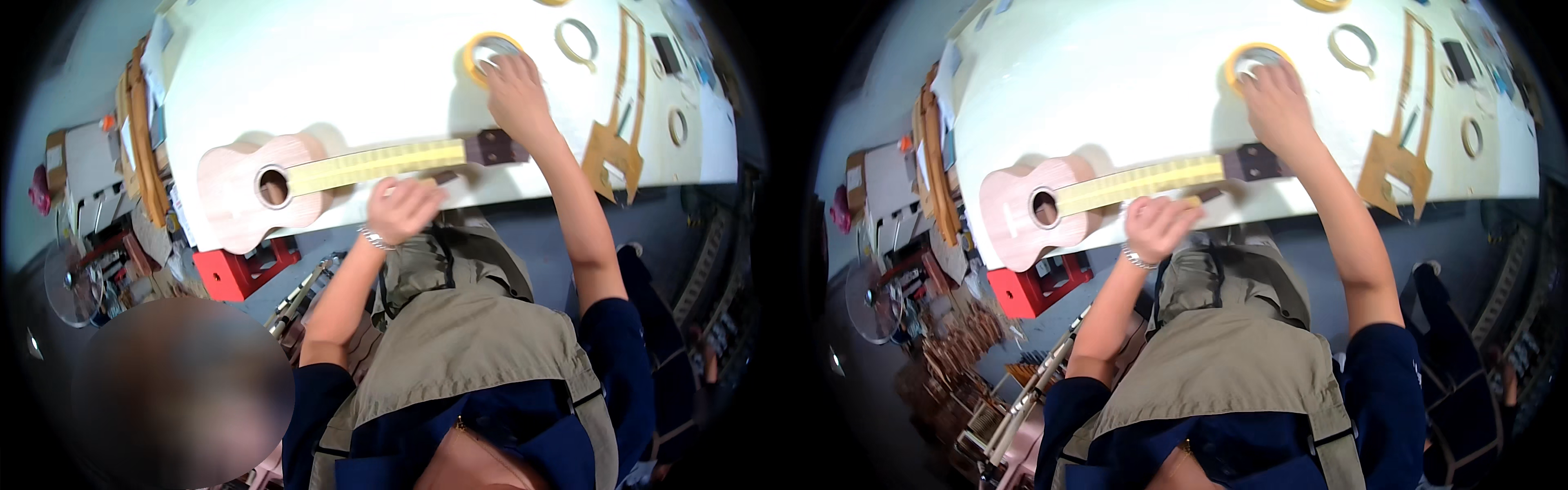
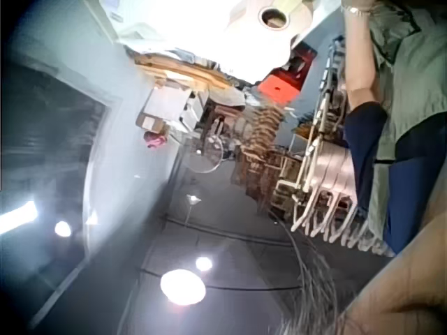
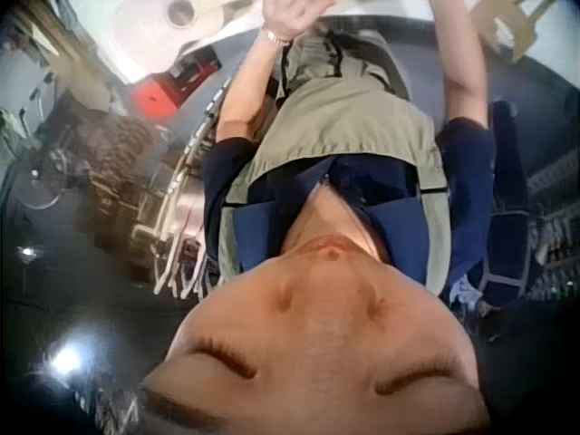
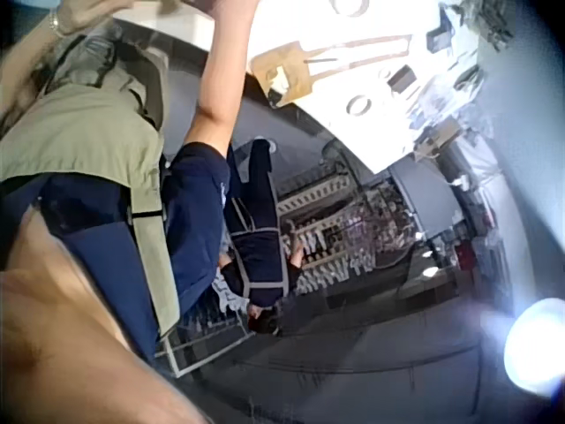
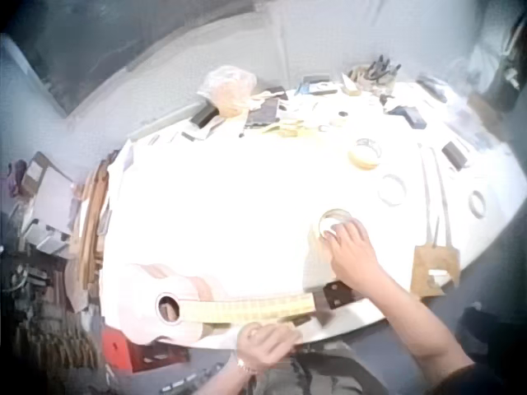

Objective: The person repeatedly tapes the necks of unfinished acoustic guitars with masking tape. They use a wooden template to mark positions on the guitar body, then apply tape along the fretboard and headstock. After taping each guitar, they place it on a nearby rack and retrieve another to repeat the process.

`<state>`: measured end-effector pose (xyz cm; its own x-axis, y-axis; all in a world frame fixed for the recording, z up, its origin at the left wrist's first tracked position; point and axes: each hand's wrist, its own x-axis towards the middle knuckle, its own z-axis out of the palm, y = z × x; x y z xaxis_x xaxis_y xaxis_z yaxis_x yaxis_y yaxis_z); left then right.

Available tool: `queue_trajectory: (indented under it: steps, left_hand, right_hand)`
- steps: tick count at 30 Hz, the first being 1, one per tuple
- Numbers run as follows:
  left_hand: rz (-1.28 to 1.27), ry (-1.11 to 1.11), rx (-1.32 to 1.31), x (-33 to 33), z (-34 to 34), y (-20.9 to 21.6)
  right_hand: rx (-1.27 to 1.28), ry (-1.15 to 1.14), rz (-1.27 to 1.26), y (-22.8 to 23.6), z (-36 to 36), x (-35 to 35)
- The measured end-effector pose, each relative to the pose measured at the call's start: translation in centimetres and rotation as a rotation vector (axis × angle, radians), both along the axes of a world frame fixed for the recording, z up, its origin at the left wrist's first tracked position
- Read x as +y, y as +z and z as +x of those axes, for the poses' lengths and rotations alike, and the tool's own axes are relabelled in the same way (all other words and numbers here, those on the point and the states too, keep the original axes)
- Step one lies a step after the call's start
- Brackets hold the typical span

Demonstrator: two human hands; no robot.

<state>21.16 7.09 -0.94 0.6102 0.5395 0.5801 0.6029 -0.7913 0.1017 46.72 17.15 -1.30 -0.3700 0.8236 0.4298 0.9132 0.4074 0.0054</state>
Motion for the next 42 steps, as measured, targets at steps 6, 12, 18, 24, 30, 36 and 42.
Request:
queue_trajectory:
  steps: [6,12,18,24,30,36,42]
  left_hand:
    - [-0.531,0.153,0.111,3.9,2.6,2.5]
    - [-0.581,0.979,0.229,2.8,-13.8,2.9]
    - [-0.264,0.645,0.079,-4.5,-5.1,8.1]
    - [-0.175,1.194,-0.105,-14.5,-8.1,4.5]
    - [-0.763,1.940,-0.713,-34.0,-17.9,-7.1]
    - [-0.552,2.172,-1.205,-48.9,-23.1,-23.1]
    - [-0.286,2.011,-1.329,-50.3,-30.8,-24.8]
  right_hand:
    - [0.448,0.107,-0.279,-2.0,-3.6,-9.1]
    - [0.377,0.101,-0.371,-2.9,-3.5,-7.7]
    - [0.296,0.384,0.015,5.4,-8.1,-8.0]
    - [0.380,0.920,-0.099,11.7,-15.8,-13.6]
    - [0.522,1.005,-0.547,9.4,-20.4,-21.1]
    - [0.120,0.905,-0.813,4.3,-24.1,-25.6]
    - [-0.052,0.808,-0.872,2.3,-30.5,-29.4]
